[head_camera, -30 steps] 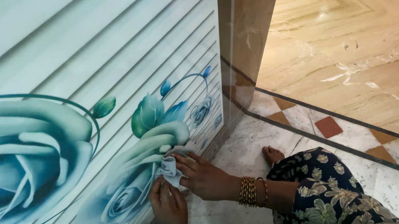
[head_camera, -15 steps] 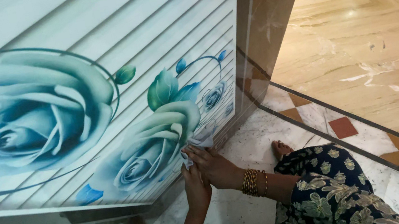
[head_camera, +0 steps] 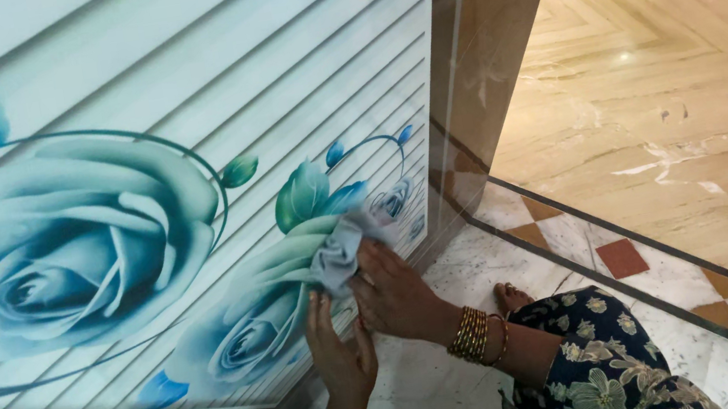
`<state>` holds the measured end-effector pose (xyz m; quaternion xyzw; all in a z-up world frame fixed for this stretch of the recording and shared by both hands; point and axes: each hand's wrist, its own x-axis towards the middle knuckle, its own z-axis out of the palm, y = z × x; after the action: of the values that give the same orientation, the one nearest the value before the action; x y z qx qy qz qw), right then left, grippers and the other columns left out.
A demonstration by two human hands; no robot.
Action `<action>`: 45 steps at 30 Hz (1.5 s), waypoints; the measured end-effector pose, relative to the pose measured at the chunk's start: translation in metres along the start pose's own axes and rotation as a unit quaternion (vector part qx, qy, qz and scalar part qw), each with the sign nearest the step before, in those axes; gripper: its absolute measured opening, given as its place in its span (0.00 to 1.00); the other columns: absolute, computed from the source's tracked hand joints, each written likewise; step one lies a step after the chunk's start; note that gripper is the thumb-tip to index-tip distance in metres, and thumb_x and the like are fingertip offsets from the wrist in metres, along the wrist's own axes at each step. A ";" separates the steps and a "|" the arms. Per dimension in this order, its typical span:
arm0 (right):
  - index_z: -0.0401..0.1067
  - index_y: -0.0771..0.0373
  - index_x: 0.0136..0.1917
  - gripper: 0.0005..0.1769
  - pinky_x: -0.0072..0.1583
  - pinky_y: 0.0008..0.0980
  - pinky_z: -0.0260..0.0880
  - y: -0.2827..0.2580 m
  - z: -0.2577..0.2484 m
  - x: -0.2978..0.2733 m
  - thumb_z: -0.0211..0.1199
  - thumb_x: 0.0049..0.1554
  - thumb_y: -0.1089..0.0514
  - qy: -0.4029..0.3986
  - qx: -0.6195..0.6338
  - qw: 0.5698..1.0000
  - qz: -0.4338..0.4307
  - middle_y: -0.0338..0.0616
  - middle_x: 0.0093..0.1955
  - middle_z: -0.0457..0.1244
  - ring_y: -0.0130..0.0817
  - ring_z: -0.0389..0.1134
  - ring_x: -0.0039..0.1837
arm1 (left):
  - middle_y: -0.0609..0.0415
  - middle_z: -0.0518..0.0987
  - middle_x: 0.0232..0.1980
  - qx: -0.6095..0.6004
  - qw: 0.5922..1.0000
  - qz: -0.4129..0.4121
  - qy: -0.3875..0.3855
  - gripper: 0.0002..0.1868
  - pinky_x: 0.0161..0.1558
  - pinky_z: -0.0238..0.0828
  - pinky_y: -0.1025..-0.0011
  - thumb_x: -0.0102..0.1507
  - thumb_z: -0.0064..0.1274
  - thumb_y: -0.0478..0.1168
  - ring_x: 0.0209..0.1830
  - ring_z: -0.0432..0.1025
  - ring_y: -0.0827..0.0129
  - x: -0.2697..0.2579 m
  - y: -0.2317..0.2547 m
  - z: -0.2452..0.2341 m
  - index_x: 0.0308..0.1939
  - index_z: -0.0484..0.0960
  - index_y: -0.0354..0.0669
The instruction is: The person cleans a patterned door panel by wiping the surface and borders with a cloth and pressing the edges by hand.
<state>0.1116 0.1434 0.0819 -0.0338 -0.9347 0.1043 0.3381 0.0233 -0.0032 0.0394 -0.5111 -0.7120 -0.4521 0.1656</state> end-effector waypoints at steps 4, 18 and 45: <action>0.70 0.65 0.66 0.27 0.73 0.58 0.60 0.019 -0.006 0.005 0.63 0.53 0.60 0.072 -0.024 0.997 0.017 0.66 0.72 0.53 0.66 0.56 0.74 | 0.29 0.60 0.75 0.000 1.000 -0.027 -0.003 0.31 0.71 0.55 0.48 0.70 0.47 0.38 0.75 0.57 0.38 0.015 0.003 0.001 0.73 0.57 0.25; 0.65 0.72 0.65 0.31 0.60 0.48 0.68 0.003 0.070 -0.067 0.66 0.53 0.56 -0.122 0.145 0.979 0.071 0.58 0.60 0.56 0.54 0.60 0.62 | 0.35 0.47 0.78 -0.031 0.929 -0.301 -0.212 0.49 0.58 0.72 0.55 0.53 0.42 0.19 0.74 0.56 0.38 -0.001 0.021 0.033 0.77 0.45 0.42; 0.44 0.81 0.76 0.50 0.73 0.59 0.57 0.061 -0.039 0.026 0.65 0.49 0.59 0.126 -0.090 0.972 0.175 0.80 0.73 0.45 0.79 0.50 0.74 | 0.27 0.62 0.73 -0.076 0.987 -0.123 -0.068 0.35 0.70 0.56 0.49 0.69 0.45 0.41 0.72 0.60 0.39 0.012 0.018 0.001 0.75 0.53 0.24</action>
<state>0.1164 0.2129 0.1138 -0.2396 -0.8696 0.0726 0.4255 0.0337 0.0063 0.0555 -0.4603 -0.7427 -0.4859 0.0206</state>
